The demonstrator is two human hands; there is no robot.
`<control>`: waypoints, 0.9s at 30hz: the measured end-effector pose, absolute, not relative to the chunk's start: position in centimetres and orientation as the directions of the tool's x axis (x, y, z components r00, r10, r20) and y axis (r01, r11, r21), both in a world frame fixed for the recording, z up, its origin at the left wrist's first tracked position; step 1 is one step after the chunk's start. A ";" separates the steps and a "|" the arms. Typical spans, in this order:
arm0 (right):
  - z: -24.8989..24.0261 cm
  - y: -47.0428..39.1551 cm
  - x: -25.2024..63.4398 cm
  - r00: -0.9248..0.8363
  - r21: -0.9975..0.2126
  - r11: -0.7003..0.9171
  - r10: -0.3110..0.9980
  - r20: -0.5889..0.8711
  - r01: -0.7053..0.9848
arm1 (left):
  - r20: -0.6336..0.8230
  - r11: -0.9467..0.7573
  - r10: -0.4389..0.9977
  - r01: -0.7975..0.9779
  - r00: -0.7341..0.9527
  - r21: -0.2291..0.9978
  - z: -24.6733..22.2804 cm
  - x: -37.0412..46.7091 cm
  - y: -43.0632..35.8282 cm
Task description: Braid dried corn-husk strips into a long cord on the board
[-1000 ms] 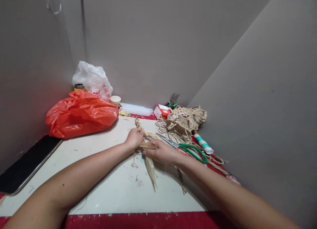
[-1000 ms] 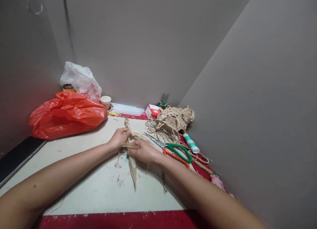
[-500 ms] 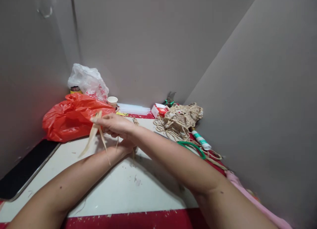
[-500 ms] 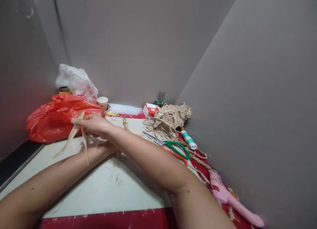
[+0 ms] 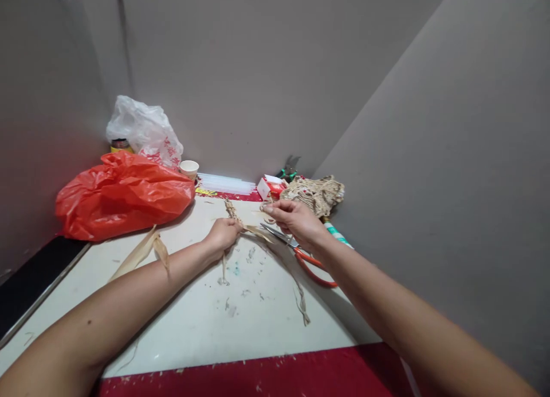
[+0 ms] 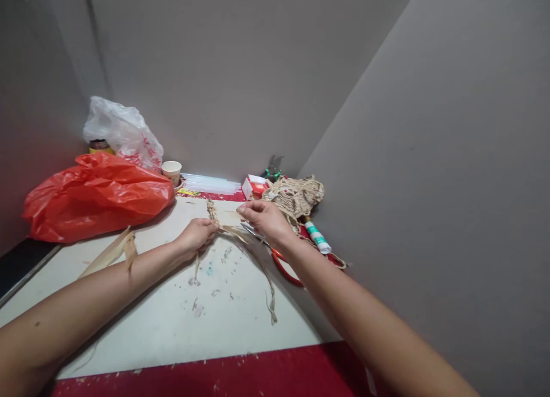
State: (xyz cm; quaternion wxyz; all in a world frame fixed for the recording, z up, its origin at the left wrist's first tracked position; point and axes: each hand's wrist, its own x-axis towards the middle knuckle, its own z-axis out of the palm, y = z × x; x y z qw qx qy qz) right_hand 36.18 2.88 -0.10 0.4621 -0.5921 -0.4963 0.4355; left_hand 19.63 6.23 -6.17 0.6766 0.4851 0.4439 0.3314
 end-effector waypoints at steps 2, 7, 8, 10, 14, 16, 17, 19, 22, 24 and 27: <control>-0.9 2.7 37.1 0.165 -0.963 -0.092 0.985 -0.051 0.252 | -0.267 0.299 0.874 -0.017 0.405 0.954 -6.0 19.6 6.4; -2.3 3.2 36.8 0.086 -0.918 0.008 0.995 0.046 0.397 | -0.261 0.301 0.855 -0.018 0.447 0.954 -5.9 19.5 6.4; -2.5 3.5 36.6 0.061 -0.903 0.046 0.995 0.080 0.428 | -0.263 0.301 0.855 -0.014 0.448 0.954 -6.0 19.5 6.4; -3.0 4.1 36.1 0.019 -0.860 0.098 0.992 0.125 0.500 | -0.260 0.298 0.854 -0.014 0.451 0.954 -6.0 19.5 6.4; -3.5 5.2 35.8 -0.066 -0.744 0.110 0.994 0.088 0.659 | -0.255 0.292 0.851 -0.010 0.458 0.956 -6.1 19.5 6.4; -3.4 5.3 35.9 -0.124 -0.728 0.088 0.992 0.005 0.680 | -0.256 0.285 0.853 0.006 0.455 0.959 -6.1 19.5 6.5; -3.3 5.3 36.0 -0.160 -0.732 0.074 0.986 -0.049 0.677 | -0.253 0.279 0.853 0.011 0.455 0.960 -6.1 19.5 6.5; -2.9 5.3 36.2 -0.238 -0.725 0.059 0.960 -0.147 0.686 | -0.244 0.265 0.852 0.019 0.463 0.964 -6.2 19.5 6.5; -2.2 5.2 36.2 -0.329 -0.656 0.136 0.927 -0.180 0.742 | -0.234 0.230 0.851 0.066 0.471 0.971 -6.4 19.5 6.7; -1.7 5.2 36.2 -0.377 -0.605 0.205 0.911 -0.169 0.769 | -0.206 0.172 0.855 0.114 0.476 0.978 -6.6 19.4 7.0; -1.3 5.6 36.3 -0.418 -0.564 0.248 0.888 -0.194 0.788 | -0.162 0.084 0.850 0.175 0.501 0.981 -6.6 19.1 7.6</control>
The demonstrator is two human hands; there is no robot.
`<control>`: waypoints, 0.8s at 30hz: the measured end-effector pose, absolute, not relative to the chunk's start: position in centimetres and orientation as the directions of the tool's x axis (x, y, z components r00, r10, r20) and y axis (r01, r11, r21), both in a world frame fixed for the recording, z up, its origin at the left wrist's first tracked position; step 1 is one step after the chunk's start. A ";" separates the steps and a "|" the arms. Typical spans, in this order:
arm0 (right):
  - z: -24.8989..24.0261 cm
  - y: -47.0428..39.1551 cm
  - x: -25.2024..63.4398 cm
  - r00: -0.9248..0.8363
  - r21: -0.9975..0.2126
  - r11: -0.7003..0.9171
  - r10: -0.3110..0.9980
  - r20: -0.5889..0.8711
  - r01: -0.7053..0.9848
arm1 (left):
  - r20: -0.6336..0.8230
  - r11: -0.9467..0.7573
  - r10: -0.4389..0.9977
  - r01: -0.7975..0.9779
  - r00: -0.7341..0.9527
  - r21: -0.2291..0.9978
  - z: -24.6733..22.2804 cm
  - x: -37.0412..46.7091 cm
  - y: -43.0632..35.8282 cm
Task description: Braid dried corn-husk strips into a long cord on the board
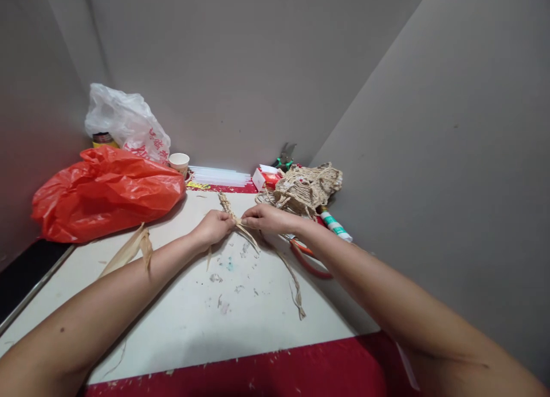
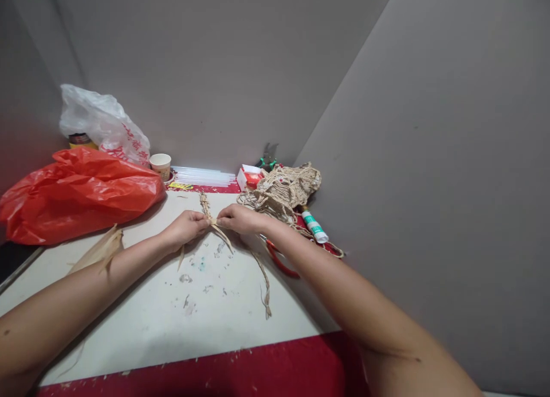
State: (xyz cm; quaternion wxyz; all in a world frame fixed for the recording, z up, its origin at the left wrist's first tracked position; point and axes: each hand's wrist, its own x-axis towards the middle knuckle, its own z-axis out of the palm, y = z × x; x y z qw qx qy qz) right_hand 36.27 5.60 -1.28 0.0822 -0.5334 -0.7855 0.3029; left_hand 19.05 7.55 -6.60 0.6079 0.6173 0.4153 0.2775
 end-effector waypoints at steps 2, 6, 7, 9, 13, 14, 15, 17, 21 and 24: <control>-1.2 6.1 36.4 -0.448 -0.544 0.274 0.868 -0.215 0.793 | -0.164 0.063 0.839 0.207 0.519 0.976 -6.4 18.8 7.8; -1.1 7.2 36.6 -0.498 -0.492 0.330 0.827 -0.260 0.806 | -0.185 0.045 0.826 0.264 0.533 0.963 -5.8 18.6 7.9; -1.1 7.3 36.5 -0.497 -0.476 0.335 0.825 -0.269 0.813 | -0.190 0.044 0.824 0.274 0.533 0.961 -5.7 18.5 7.9; -0.9 7.5 36.2 -0.489 -0.456 0.334 0.827 -0.278 0.825 | -0.193 0.037 0.821 0.288 0.537 0.957 -5.6 18.5 7.9; -0.9 7.2 35.6 -0.464 -0.440 0.311 0.834 -0.299 0.842 | -0.170 -0.003 0.819 0.300 0.548 0.954 -5.8 18.4 8.1; -1.0 7.1 35.6 -0.459 -0.423 0.317 0.839 -0.293 0.849 | -0.168 -0.006 0.820 0.301 0.547 0.954 -5.9 18.4 8.1; -1.1 7.1 35.6 -0.458 -0.407 0.328 0.844 -0.281 0.853 | -0.167 -0.006 0.822 0.302 0.545 0.953 -5.9 18.4 8.1; -1.5 7.0 35.8 -0.477 -0.402 0.354 0.839 -0.263 0.844 | -0.166 -0.007 0.821 0.301 0.546 0.954 -5.9 18.4 8.1; -2.1 7.0 36.2 -0.516 -0.396 0.392 0.809 -0.282 0.830 | -0.161 -0.013 0.811 0.292 0.562 0.956 -5.9 18.5 8.1; -2.1 6.7 36.0 -0.517 -0.291 0.446 0.820 -0.247 0.846 | -0.151 -0.030 0.802 0.290 0.579 0.956 -6.0 18.5 8.2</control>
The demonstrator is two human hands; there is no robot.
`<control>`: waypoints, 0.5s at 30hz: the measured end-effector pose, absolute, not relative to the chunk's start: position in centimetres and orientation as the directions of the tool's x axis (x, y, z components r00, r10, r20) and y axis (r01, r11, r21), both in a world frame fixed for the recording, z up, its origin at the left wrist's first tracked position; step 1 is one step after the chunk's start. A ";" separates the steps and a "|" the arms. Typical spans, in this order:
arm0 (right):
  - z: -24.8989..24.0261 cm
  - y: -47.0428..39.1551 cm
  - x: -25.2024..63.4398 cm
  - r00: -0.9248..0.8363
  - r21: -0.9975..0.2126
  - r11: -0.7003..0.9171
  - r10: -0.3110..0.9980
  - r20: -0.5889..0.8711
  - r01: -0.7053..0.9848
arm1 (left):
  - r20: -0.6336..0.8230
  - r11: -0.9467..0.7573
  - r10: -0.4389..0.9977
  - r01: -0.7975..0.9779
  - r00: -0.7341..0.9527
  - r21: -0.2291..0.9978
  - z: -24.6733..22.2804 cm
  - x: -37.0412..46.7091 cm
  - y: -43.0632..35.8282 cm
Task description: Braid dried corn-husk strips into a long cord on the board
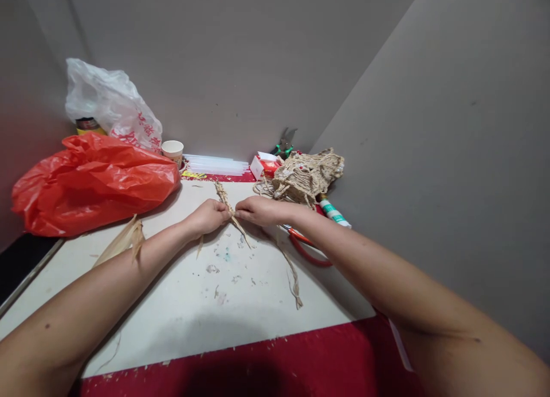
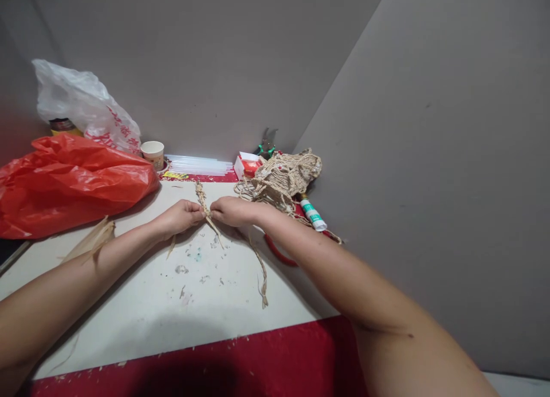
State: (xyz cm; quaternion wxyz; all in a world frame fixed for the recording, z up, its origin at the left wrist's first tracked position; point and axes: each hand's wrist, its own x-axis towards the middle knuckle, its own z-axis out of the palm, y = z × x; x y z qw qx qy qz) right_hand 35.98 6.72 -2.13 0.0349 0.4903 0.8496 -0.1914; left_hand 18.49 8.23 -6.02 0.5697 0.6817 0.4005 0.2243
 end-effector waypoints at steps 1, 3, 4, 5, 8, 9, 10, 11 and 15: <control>-2.1 6.6 35.8 -0.514 -0.247 0.462 0.827 -0.229 0.852 | -0.143 -0.039 0.800 0.288 0.583 0.957 -6.1 18.5 8.3; -1.9 6.2 35.4 -0.486 -0.150 0.464 0.853 -0.192 0.873 | -0.121 -0.062 0.797 0.278 0.592 0.958 -6.2 18.5 8.4; -1.9 5.9 35.2 -0.456 -0.101 0.445 0.872 -0.176 0.890 | -0.105 -0.077 0.796 0.272 0.596 0.959 -6.3 18.5 8.4; -1.8 5.7 35.0 -0.419 -0.057 0.416 0.893 -0.161 0.908 | -0.091 -0.091 0.796 0.268 0.599 0.959 -6.3 18.5 8.4; -1.9 5.0 34.4 -0.322 0.017 0.327 0.939 -0.123 0.945 | -0.061 -0.125 0.801 0.266 0.596 0.956 -6.3 18.6 8.4; -2.0 4.8 34.2 -0.298 0.024 0.303 0.947 -0.115 0.953 | -0.052 -0.137 0.804 0.270 0.593 0.953 -6.3 18.6 8.3; -2.1 4.6 34.1 -0.280 0.024 0.284 0.954 -0.107 0.959 | -0.040 -0.154 0.807 0.274 0.590 0.949 -6.3 18.7 8.3; -2.2 4.5 34.0 -0.263 0.018 0.266 0.960 -0.095 0.964 | -0.021 -0.176 0.811 0.279 0.584 0.944 -6.3 18.7 8.3; -2.7 4.5 33.9 -0.222 -0.118 0.212 0.972 -0.074 0.970 | 0.074 -0.283 0.834 0.310 0.547 0.908 -6.8 19.0 8.2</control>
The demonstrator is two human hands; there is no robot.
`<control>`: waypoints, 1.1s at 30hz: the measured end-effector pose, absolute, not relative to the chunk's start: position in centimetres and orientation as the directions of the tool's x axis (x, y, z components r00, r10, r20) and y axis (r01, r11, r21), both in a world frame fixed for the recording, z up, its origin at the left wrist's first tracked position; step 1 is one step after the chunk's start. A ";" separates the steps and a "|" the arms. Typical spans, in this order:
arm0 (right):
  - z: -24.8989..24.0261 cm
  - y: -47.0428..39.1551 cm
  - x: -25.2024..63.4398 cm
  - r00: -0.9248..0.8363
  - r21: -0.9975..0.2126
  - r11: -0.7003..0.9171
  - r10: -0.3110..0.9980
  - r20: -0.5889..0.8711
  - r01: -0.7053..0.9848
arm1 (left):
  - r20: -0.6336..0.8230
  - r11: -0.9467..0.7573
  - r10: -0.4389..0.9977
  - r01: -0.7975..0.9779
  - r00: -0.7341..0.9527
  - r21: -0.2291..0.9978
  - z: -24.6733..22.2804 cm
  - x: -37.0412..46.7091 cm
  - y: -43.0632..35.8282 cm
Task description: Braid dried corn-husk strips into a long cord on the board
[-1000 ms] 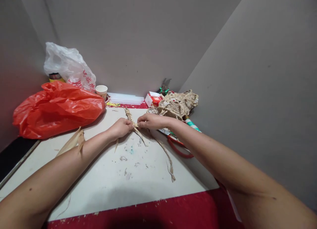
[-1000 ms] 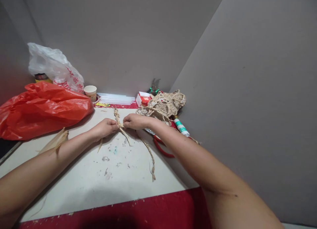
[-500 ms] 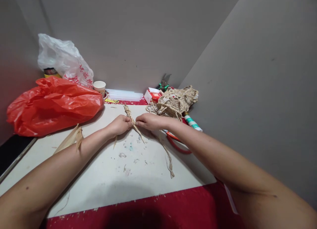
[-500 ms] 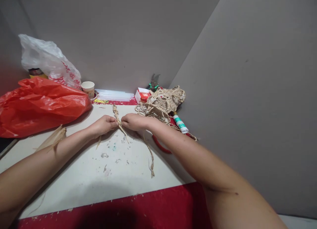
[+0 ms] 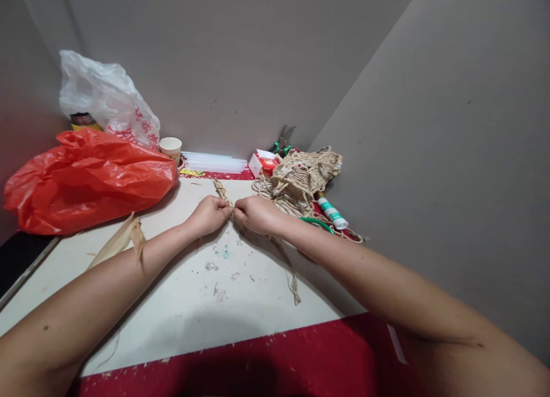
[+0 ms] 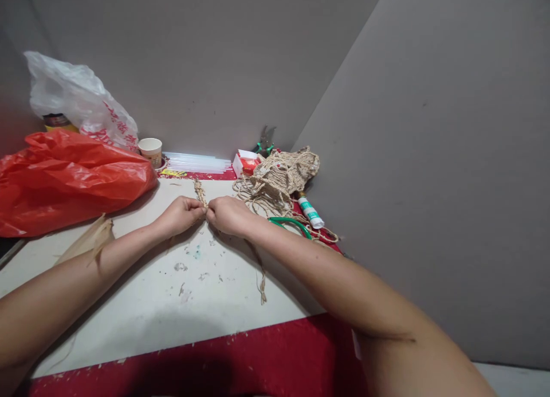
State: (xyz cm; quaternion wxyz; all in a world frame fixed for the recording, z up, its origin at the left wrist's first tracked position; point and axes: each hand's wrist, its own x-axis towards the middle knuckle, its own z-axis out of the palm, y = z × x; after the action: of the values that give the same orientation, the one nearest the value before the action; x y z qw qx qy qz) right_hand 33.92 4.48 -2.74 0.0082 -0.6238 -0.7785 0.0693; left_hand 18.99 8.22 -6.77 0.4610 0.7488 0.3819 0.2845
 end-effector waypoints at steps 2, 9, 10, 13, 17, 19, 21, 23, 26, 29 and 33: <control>-2.8 4.6 34.0 -0.214 -0.262 0.178 0.970 -0.115 0.949 | 0.116 -0.325 0.840 0.319 0.530 0.890 -7.0 19.1 8.1; -2.8 3.7 33.8 -0.144 -0.780 -0.219 0.919 -0.367 0.587 | 0.174 -0.380 0.841 0.331 0.512 0.864 -7.2 19.2 7.8; -2.9 3.5 33.5 -0.142 -0.819 -0.256 0.916 -0.375 0.513 | 0.162 -0.358 0.842 0.309 0.514 0.881 -7.2 19.2 7.7; -3.4 2.6 32.5 -0.112 -0.863 -0.267 0.932 -0.344 0.429 | 0.090 -0.215 0.847 0.182 0.524 0.960 -7.3 19.3 7.7; -4.3 2.1 31.6 -0.050 -0.804 -0.162 0.972 -0.231 0.572 | -0.101 0.053 0.834 0.104 0.542 0.993 -6.7 19.4 7.4; -4.8 2.0 31.5 -0.027 -0.754 -0.088 0.990 -0.139 0.651 | -0.189 0.152 0.822 0.112 0.538 0.982 -6.1 19.4 7.2; -5.3 2.1 31.6 -0.014 -0.702 -0.037 0.998 -0.067 0.712 | -0.234 0.217 0.805 0.097 0.545 0.971 -5.7 19.4 7.1; -5.7 2.2 31.7 -0.016 -0.658 -0.008 0.999 -0.031 0.753 | -0.250 0.252 0.793 0.075 0.556 0.965 -5.4 19.3 7.1; -6.0 2.3 31.8 -0.030 -0.600 0.033 0.999 0.015 0.799 | -0.233 0.242 0.794 0.059 0.561 0.968 -5.7 19.3 7.1; -6.3 2.2 31.6 -0.061 -0.512 0.088 0.996 0.068 0.855 | -0.220 0.233 0.813 0.045 0.539 0.971 -6.2 19.5 7.1; -5.9 1.2 31.0 -0.096 -0.362 0.116 0.993 0.073 0.925 | -0.255 0.269 0.842 0.038 0.476 0.962 -6.4 19.7 7.1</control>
State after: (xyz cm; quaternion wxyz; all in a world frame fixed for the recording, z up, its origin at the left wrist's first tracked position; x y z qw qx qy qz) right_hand 31.05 1.22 -5.92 0.1506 -0.6551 -0.7318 0.1125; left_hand 19.68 7.08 -6.40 0.6783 0.5270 0.4177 0.2961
